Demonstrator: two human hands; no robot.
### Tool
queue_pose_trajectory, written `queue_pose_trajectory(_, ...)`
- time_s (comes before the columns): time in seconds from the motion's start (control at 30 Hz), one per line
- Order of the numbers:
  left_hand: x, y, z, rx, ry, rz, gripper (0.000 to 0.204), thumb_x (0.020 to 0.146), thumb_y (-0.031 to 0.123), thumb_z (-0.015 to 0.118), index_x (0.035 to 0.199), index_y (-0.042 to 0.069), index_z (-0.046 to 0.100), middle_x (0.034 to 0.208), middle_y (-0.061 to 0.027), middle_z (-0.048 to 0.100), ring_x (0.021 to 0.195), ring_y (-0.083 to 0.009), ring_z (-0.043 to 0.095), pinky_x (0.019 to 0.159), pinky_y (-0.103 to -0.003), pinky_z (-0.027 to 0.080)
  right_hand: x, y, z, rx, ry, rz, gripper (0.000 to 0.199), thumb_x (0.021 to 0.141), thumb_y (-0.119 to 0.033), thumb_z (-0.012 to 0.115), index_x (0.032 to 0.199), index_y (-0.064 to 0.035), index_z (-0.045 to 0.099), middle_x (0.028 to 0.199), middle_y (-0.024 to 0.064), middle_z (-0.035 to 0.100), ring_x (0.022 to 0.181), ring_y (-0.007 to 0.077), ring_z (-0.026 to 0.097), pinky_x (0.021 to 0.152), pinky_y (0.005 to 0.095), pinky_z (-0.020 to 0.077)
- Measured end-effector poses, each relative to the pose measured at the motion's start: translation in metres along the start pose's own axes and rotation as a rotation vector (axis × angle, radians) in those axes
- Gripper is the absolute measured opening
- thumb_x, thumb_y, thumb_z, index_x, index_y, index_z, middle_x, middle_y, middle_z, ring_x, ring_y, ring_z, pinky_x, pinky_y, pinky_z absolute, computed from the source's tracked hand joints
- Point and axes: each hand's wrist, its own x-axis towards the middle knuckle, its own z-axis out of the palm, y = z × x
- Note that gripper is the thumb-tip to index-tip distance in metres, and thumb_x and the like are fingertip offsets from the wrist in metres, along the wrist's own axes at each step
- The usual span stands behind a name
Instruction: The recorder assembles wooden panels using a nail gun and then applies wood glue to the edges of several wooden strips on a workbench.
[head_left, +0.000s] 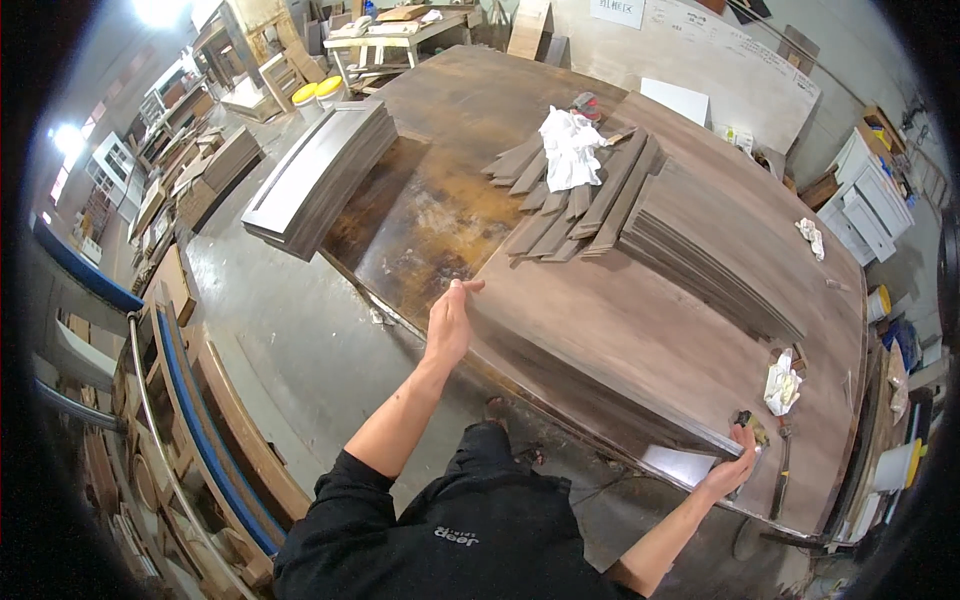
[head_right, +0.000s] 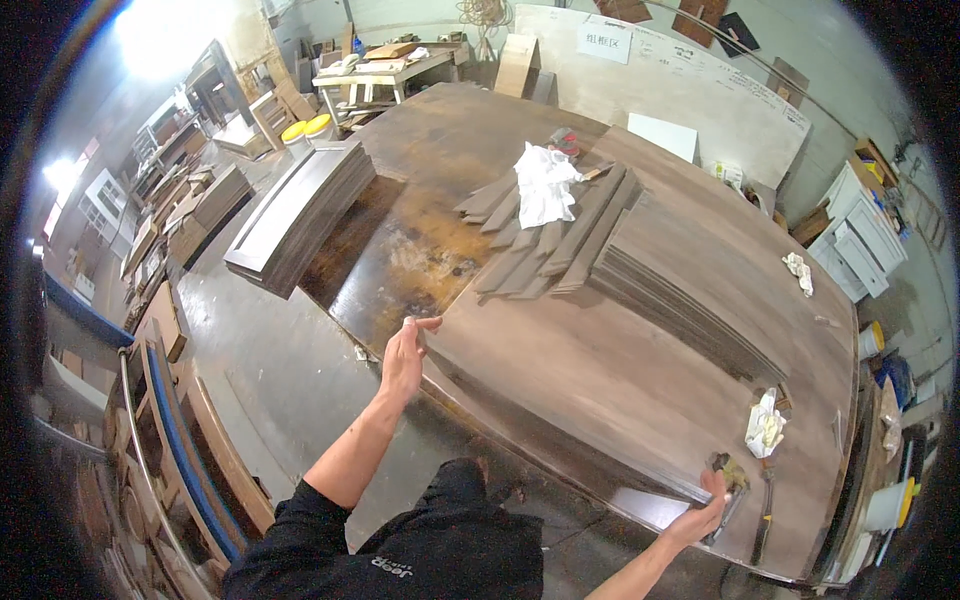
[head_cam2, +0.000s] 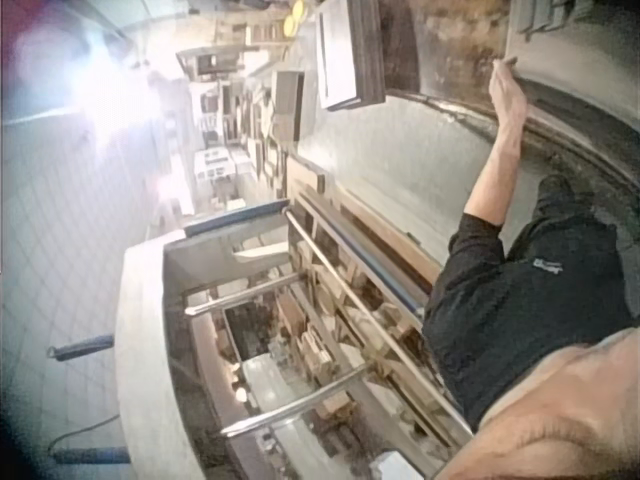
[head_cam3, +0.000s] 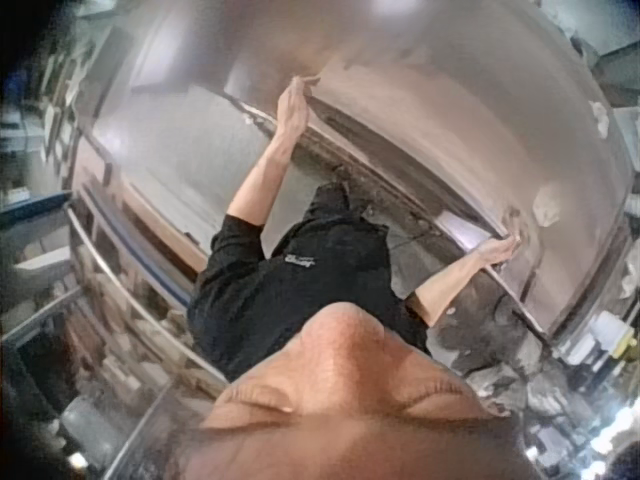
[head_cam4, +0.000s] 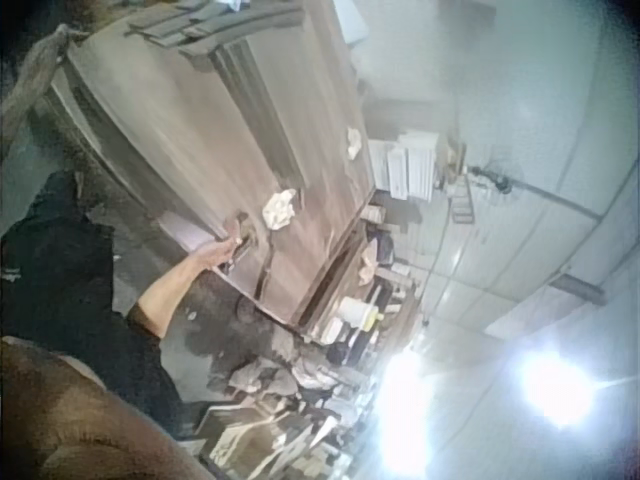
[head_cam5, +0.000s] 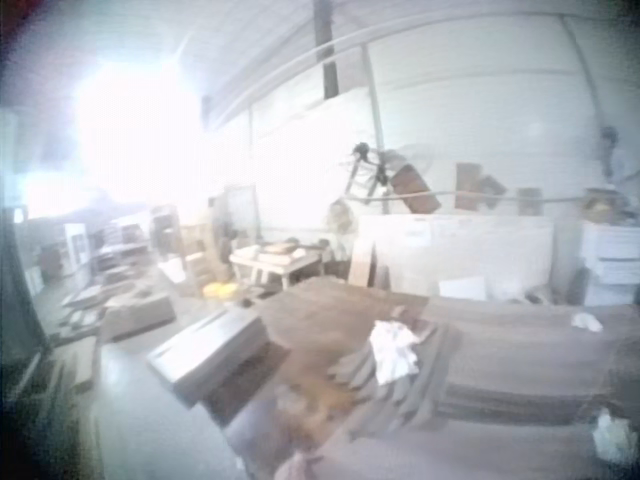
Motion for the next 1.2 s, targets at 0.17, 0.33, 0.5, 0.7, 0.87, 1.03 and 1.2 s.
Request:
queue_pose_trajectory(0.17,0.011,-0.039,-0.005,-0.351,-0.199,0.010,0.057,0.105,0.042,0.039,0.139,-0.002,0.051,0.138,-0.0142,0.057,0.120,-0.0216,0.056,0.106,-0.035,0.039,-0.040,0.046,0.054,0.489,0.404,0.294,0.083,0.101,-0.066,0.026,0.154,-0.0022,0.029,0.159,0.0169,0.031,0.146,0.0286,0.029,0.121,0.0454,0.0187)
queue_pose_trajectory(0.33,0.018,-0.036,-0.014,0.186,-0.360,0.132,0.059,0.092,0.023,0.070,0.142,0.002,0.046,0.141,-0.0142,0.053,0.128,-0.0242,0.052,0.107,-0.038,0.044,-0.142,0.054,0.087,0.419,0.280,0.648,0.083,0.096,-0.063,0.047,0.155,-0.0087,0.026,0.156,0.0127,0.035,0.136,0.0266,0.040,0.112,0.0410,0.0298)
queue_pose_trajectory(0.5,0.014,-0.004,-0.040,0.403,-0.631,0.217,0.054,0.082,0.036,0.079,0.123,0.004,0.062,0.109,-0.0196,0.068,0.099,-0.0309,0.066,0.090,-0.039,0.052,-0.181,0.023,0.141,0.514,0.102,0.763,0.074,0.092,-0.064,0.050,0.146,-0.0130,0.041,0.144,0.0083,0.048,0.128,0.0221,0.047,0.103,0.0392,0.0371)
queue_pose_trajectory(0.7,0.008,0.030,-0.089,-0.004,-0.824,0.334,0.042,0.087,0.029,0.076,0.113,0.000,0.061,0.098,-0.0191,0.067,0.090,-0.0258,0.063,0.081,-0.039,0.050,-0.169,0.042,0.197,0.799,-0.042,0.763,0.084,0.090,-0.071,0.034,0.148,-0.0112,0.041,0.152,0.0110,0.039,0.138,0.0365,0.036,0.109,0.0578,0.0340)
queue_pose_trajectory(0.87,0.051,0.019,-0.208,-0.078,-0.784,0.176,0.042,0.091,0.025,0.072,0.122,0.001,0.058,0.101,-0.0150,0.067,0.091,-0.0197,0.062,0.082,-0.035,0.050,-0.190,-0.050,0.306,0.919,-0.176,0.717,0.080,0.091,-0.068,0.038,0.148,-0.0127,0.041,0.151,0.0131,0.039,0.138,0.0347,0.036,0.112,0.0558,0.0308)
queue_pose_trajectory(1.03,0.054,-0.012,-0.320,-0.210,-0.554,-0.013,0.052,0.093,0.022,0.071,0.137,0.000,0.051,0.120,-0.0087,0.065,0.107,-0.0153,0.058,0.094,-0.032,0.049,-0.202,-0.170,0.450,0.862,-0.538,0.645,0.081,0.092,-0.065,0.044,0.150,-0.0096,0.037,0.153,0.0109,0.039,0.141,0.0324,0.034,0.116,0.0485,0.0275)
queue_pose_trajectory(1.2,0.046,-0.053,-0.388,-0.553,-0.046,-0.111,0.056,0.089,0.017,0.074,0.135,-0.005,0.050,0.125,-0.0118,0.062,0.110,-0.0203,0.059,0.094,-0.035,0.049,-0.244,-0.243,0.584,0.677,-0.893,0.441,0.064,0.104,-0.048,0.038,0.146,-0.0006,0.039,0.150,0.0124,0.042,0.134,0.0286,0.043,0.117,0.0426,0.0293)
